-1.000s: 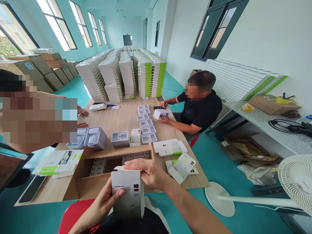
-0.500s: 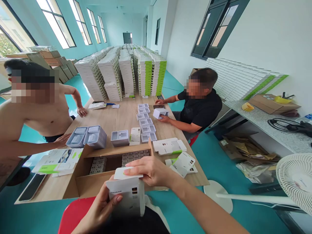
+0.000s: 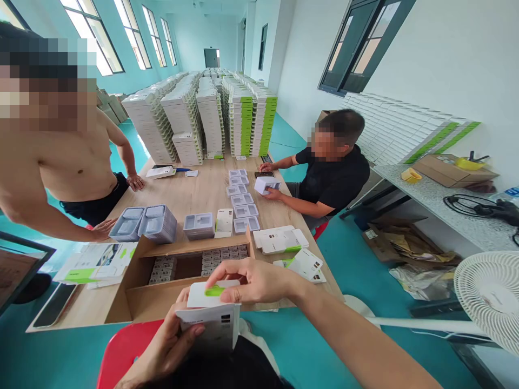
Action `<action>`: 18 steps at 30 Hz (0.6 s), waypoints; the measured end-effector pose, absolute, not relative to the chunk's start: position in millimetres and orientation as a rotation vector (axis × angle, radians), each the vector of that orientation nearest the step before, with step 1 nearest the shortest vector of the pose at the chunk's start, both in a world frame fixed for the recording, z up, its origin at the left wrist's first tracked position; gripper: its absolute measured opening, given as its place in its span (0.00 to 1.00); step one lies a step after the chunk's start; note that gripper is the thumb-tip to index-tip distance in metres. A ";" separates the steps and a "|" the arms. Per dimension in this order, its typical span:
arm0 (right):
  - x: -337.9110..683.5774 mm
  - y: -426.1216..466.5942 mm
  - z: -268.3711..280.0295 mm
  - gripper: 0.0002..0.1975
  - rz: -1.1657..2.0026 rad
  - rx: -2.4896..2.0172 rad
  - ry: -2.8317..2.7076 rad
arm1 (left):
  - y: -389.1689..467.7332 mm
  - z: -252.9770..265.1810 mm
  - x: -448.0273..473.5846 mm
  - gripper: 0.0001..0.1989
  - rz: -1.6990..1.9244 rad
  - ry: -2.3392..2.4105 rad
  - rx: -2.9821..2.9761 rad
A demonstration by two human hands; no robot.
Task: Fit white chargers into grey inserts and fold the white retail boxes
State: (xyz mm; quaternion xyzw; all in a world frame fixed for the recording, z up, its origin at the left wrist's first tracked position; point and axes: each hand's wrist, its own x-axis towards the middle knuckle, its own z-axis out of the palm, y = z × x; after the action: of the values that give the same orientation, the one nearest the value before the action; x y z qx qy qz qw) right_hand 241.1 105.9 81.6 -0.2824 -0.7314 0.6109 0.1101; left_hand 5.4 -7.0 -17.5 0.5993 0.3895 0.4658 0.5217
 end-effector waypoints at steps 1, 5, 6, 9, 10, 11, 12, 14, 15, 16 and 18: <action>239.3 105.3 82.1 0.19 1.784 -0.862 -2.152 | -6.6 -18.0 3.7 0.13 1.090 0.897 1.462; 234.9 102.6 86.0 0.15 1.692 -0.986 -2.240 | -11.2 -16.9 8.0 0.10 1.130 0.883 1.514; 234.4 101.3 87.9 0.13 1.675 -1.016 -2.284 | -13.7 -16.6 11.0 0.09 1.188 0.924 1.505; 233.7 96.1 95.2 0.10 1.632 -1.067 -2.374 | -20.7 -18.1 16.0 0.06 1.344 1.021 1.437; 233.7 94.1 97.8 0.10 1.629 -1.069 -2.380 | -21.6 -19.5 15.5 0.06 1.356 1.030 1.389; 233.6 92.3 100.2 0.09 1.628 -1.070 -2.377 | -21.7 -21.2 14.1 0.11 1.345 1.034 1.332; 233.6 90.7 102.5 0.09 1.633 -1.071 -2.373 | -20.8 -23.2 12.5 0.18 1.317 1.031 1.271; 232.9 88.4 106.5 0.08 1.634 -1.081 -2.386 | -17.4 -27.0 10.5 0.34 1.183 1.015 1.171; 232.0 87.5 108.6 0.08 1.616 -1.095 -2.409 | -15.5 -28.7 10.8 0.39 1.092 1.005 1.139; 230.8 86.8 110.9 0.07 1.589 -1.111 -2.443 | -13.9 -30.0 11.9 0.40 0.999 0.996 1.117; 227.4 85.4 116.5 0.07 1.531 -1.138 -2.527 | -12.2 -31.2 15.2 0.35 0.869 0.980 1.080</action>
State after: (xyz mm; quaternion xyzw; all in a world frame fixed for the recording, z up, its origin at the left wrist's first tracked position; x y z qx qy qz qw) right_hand 227.4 85.4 116.5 -0.3594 -0.7980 0.4835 -0.0124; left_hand 15.2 -12.2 -31.2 0.4773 0.4333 0.3843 0.6609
